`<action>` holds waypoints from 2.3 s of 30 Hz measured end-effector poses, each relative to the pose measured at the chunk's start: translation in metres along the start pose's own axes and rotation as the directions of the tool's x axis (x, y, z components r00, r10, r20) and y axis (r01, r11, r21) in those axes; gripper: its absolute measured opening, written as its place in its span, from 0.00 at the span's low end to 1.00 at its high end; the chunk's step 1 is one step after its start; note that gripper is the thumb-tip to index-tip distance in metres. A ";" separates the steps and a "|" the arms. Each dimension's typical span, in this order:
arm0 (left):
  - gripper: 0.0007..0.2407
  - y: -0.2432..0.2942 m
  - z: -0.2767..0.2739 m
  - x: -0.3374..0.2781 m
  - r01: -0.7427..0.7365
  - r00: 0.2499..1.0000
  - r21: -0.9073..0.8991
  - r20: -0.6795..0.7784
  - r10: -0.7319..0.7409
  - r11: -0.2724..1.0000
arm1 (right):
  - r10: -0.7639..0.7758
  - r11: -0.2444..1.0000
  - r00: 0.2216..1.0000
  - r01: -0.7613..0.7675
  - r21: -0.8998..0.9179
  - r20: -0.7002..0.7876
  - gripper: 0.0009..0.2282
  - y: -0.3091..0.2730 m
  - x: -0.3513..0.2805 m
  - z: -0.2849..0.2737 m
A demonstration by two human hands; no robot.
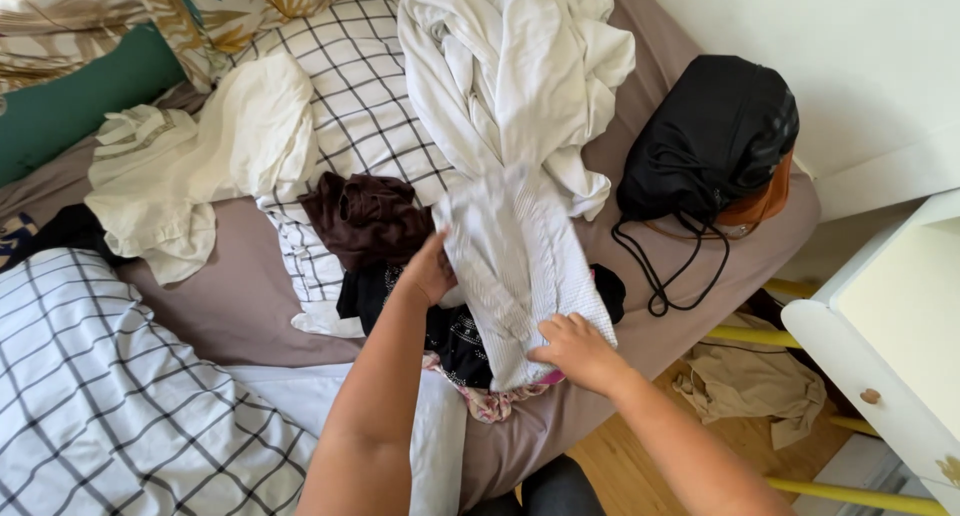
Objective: The person organizes items in a bedroom, placing a brown handbag and a black drawstring bag on a bed. They then fold a grey t-shirt and a dark blue shirt, placing them into a white wardrobe. Finally, the person folds a white checkered shirt and a brown top on the bed.
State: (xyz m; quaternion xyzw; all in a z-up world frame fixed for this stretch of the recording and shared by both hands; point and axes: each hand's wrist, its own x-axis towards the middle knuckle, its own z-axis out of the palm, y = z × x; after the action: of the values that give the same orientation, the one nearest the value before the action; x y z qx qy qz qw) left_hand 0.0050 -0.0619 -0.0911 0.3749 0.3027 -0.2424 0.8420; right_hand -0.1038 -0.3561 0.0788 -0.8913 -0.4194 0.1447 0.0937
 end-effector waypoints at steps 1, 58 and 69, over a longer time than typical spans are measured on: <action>0.32 -0.007 0.005 -0.007 0.007 1.000 0.002 0.001 -0.007 1.000 | 0.006 1.000 1.000 -0.006 0.004 0.003 0.14 0.006 -0.003 0.015; 0.25 0.027 -0.009 -0.087 0.042 0.461 0.988 0.111 0.881 -0.147 | 0.197 0.979 0.918 -0.166 0.117 -0.344 0.17 0.063 0.188 0.091; 0.26 0.040 0.044 -0.164 -0.494 0.169 0.869 0.144 0.975 -0.043 | 0.532 0.754 0.762 -0.228 0.616 -0.370 0.14 0.071 0.051 0.010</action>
State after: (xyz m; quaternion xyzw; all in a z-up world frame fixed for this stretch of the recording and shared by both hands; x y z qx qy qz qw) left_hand -0.0699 -0.0420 0.0652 0.8425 0.1057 0.3103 0.4275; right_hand -0.0249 -0.3605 0.0394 -0.9008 -0.1207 0.0239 0.4165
